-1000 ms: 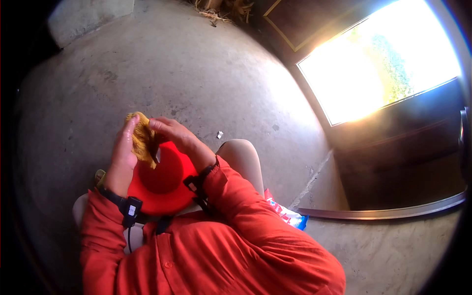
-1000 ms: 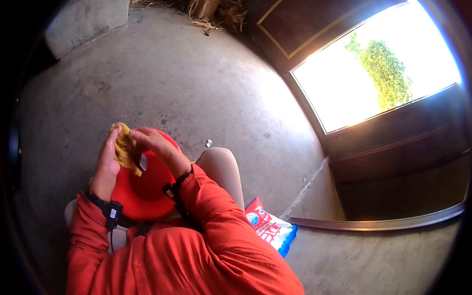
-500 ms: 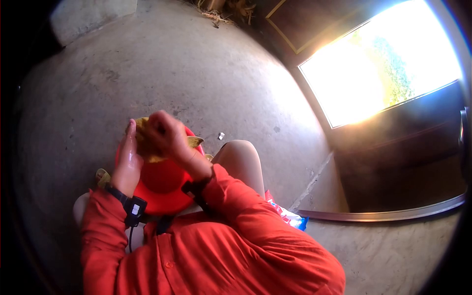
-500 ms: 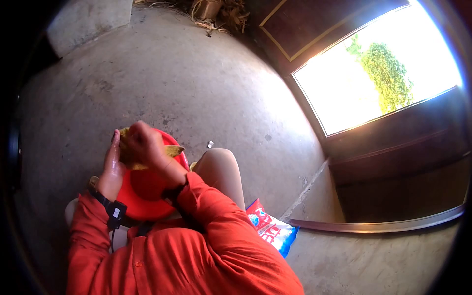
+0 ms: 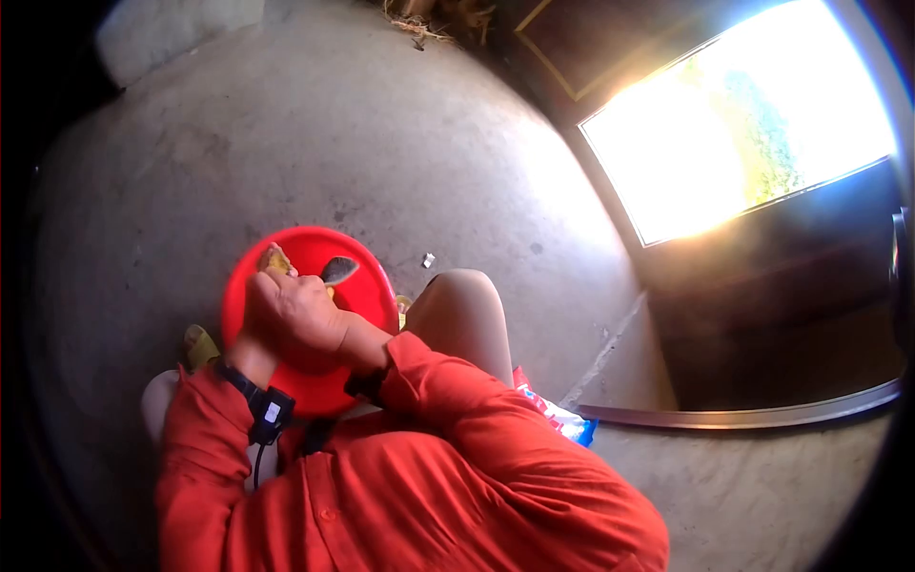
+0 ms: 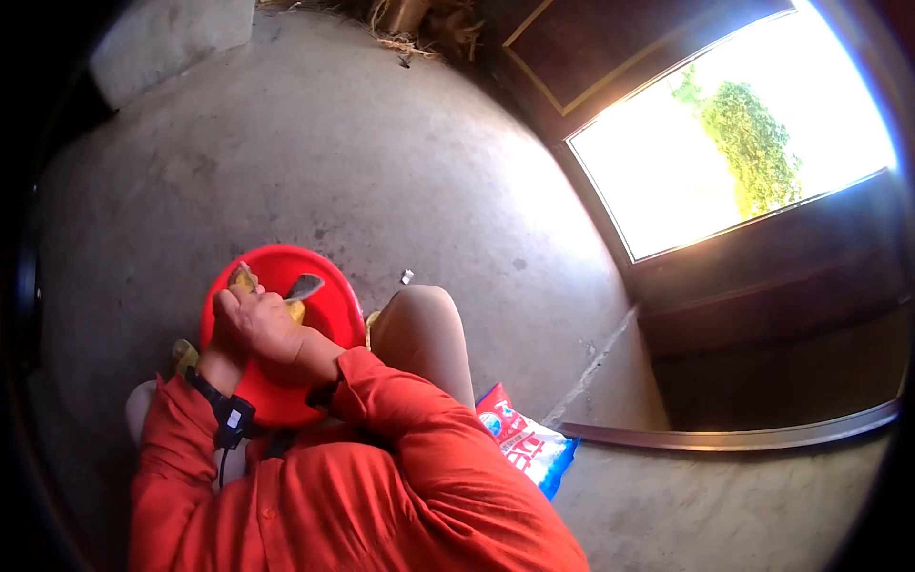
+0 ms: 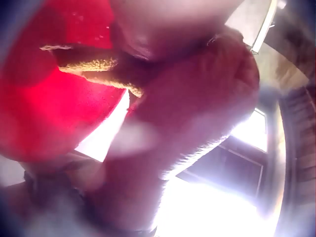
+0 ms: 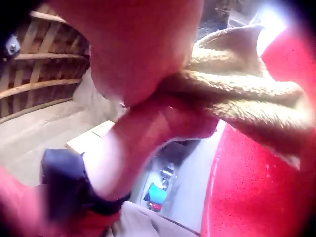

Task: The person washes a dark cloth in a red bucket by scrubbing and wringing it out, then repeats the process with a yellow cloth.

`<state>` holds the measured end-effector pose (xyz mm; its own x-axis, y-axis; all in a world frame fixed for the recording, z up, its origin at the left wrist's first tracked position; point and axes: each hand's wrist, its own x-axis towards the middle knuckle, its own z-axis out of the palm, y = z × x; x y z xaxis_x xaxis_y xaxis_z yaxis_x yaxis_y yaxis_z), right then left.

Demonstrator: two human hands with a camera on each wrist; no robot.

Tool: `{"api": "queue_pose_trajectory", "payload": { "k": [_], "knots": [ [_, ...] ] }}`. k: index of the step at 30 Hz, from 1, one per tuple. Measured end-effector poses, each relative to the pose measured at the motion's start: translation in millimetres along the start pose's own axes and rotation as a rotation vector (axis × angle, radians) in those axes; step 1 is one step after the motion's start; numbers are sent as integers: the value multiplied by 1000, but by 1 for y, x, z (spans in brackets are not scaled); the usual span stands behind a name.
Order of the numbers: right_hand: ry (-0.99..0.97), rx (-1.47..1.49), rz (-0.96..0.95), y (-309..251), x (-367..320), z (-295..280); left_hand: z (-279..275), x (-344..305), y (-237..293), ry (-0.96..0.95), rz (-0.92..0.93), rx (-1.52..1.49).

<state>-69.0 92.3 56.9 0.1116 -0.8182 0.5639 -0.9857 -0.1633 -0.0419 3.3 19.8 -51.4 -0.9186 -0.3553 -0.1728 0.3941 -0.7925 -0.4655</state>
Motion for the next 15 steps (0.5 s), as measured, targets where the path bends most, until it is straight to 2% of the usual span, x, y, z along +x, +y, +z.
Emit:
{"api": "queue_pose_trajectory", "payload": {
  "k": [2,3,4,6,9,10,11,14,15],
  "knots": [
    [-37,9,208,10,-1,12,27,-14,-21,195,134,615],
    [-27,199,319,29,-1,19,40,-14,-35,287,200,924],
    [-172,304,560,41,-2,20,49,-12,-53,390,282,811],
    [-187,677,1070,68,0,31,46,-8,-51,470,269,1013],
    [121,771,885,73,-4,29,60,-12,-51,382,319,1377],
    [119,822,895,75,-6,25,67,-14,-52,358,336,1524],
    [120,872,904,75,-2,13,74,-12,-59,291,400,1502],
    [94,1000,925,82,1,0,98,-22,-70,264,208,1440],
    [63,1048,957,83,3,-3,98,-21,-69,169,135,1490]
  ]
}}
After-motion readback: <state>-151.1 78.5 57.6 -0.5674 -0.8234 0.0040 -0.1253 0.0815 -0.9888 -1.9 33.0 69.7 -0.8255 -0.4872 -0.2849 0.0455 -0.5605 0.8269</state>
